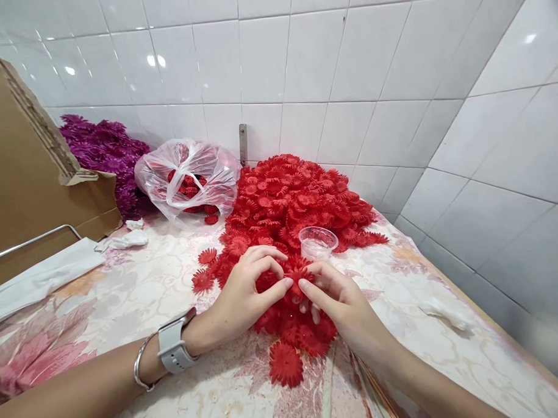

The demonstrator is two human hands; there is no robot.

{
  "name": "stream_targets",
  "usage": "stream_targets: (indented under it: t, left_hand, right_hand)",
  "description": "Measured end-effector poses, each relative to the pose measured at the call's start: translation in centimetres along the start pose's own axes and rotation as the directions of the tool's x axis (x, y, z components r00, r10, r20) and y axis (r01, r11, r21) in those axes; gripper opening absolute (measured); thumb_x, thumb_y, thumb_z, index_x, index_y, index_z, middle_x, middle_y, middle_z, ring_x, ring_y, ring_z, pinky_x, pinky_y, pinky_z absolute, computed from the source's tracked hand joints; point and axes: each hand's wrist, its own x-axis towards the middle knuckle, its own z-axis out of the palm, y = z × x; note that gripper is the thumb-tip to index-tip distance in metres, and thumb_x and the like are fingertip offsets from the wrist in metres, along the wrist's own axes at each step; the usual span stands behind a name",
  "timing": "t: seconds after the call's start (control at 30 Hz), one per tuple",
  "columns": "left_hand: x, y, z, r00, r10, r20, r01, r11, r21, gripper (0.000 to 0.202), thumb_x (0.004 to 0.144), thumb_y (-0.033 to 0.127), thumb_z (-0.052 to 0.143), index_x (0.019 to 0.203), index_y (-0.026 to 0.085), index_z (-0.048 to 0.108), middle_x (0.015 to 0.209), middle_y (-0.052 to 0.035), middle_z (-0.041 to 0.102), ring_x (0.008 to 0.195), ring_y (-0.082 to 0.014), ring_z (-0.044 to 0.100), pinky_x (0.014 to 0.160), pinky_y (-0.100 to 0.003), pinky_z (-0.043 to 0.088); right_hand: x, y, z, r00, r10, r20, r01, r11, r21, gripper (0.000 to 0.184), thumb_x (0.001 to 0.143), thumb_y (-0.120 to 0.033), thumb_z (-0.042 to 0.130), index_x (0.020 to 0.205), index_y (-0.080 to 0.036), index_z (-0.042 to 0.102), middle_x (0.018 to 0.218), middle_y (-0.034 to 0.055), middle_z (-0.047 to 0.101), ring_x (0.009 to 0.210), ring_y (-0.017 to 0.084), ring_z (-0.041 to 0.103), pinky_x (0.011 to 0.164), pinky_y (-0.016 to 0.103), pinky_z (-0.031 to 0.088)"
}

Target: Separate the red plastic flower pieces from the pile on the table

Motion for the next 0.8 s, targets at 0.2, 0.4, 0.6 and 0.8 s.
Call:
stream_targets:
  t: [0.2, 0.4, 0.6, 0.8]
  left_hand:
    - [-0.2, -0.1, 0.4, 0.999, 0.001, -0.04, 0.0, 1.0, 0.028, 0.014, 0.081, 0.02, 0.051, 0.068, 0.019, 0.051, 0.113, -0.0067, 0.053, 0.113, -0.0208, 0.043, 0.097, -0.037, 0.031]
    - [-0.1, -0.5, 0.5, 0.995, -0.029, -0.094, 0.03, 1.0, 0.004, 0.012, 0.081, 0.021, 0.052, 0.069, 0.019, 0.053, 0.11, -0.0062, 0.053, 0.109, -0.0208, 0.045, 0.096, -0.037, 0.032]
    - [0.1, -0.5, 0.4, 0.992, -0.039, -0.118, 0.038, 0.999, -0.013, 0.013, 0.081, 0.021, 0.052, 0.068, 0.019, 0.056, 0.107, -0.006, 0.054, 0.105, -0.0215, 0.048, 0.094, -0.038, 0.035]
    - [0.1, -1.0, 0.3, 0.984, -0.052, -0.171, 0.022, 0.985, -0.172, 0.017, 0.074, 0.008, 0.051, 0.081, 0.02, 0.061, 0.102, -0.0037, 0.058, 0.1, -0.0221, 0.052, 0.093, -0.037, 0.038]
  right_hand:
    - [0.0, 0.0, 0.1, 1.0, -0.019, 0.008, 0.02, 0.995, -0.1, 0.019, 0.084, -0.039, 0.049, 0.086, -0.02, 0.046, 0.058, -0.0049, 0.053, 0.05, 0.011, 0.049, 0.048, 0.023, 0.037]
    - [-0.1, -1.7, -0.4, 0.912, -0.404, -0.071, 0.297, 0.77, -0.566, 0.011, 0.086, -0.023, 0.043, 0.095, -0.019, 0.049, 0.087, 0.0053, 0.059, 0.069, 0.015, 0.056, 0.063, 0.029, 0.045]
    - [0.4, -3.6, 0.1, 0.604, -0.723, 0.335, 0.522, 0.041, -0.852, 0.03, 0.084, -0.003, 0.03, 0.075, -0.014, 0.056, 0.08, 0.0103, 0.061, 0.068, 0.016, 0.057, 0.055, 0.026, 0.043]
    - [0.6, -6.0, 2.2, 0.589, -0.537, 0.604, 0.524, -0.315, -0.792, 0.023, 0.077, -0.002, 0.041, 0.07, -0.013, 0.059, 0.068, 0.0073, 0.059, 0.059, 0.017, 0.053, 0.044, 0.027, 0.036]
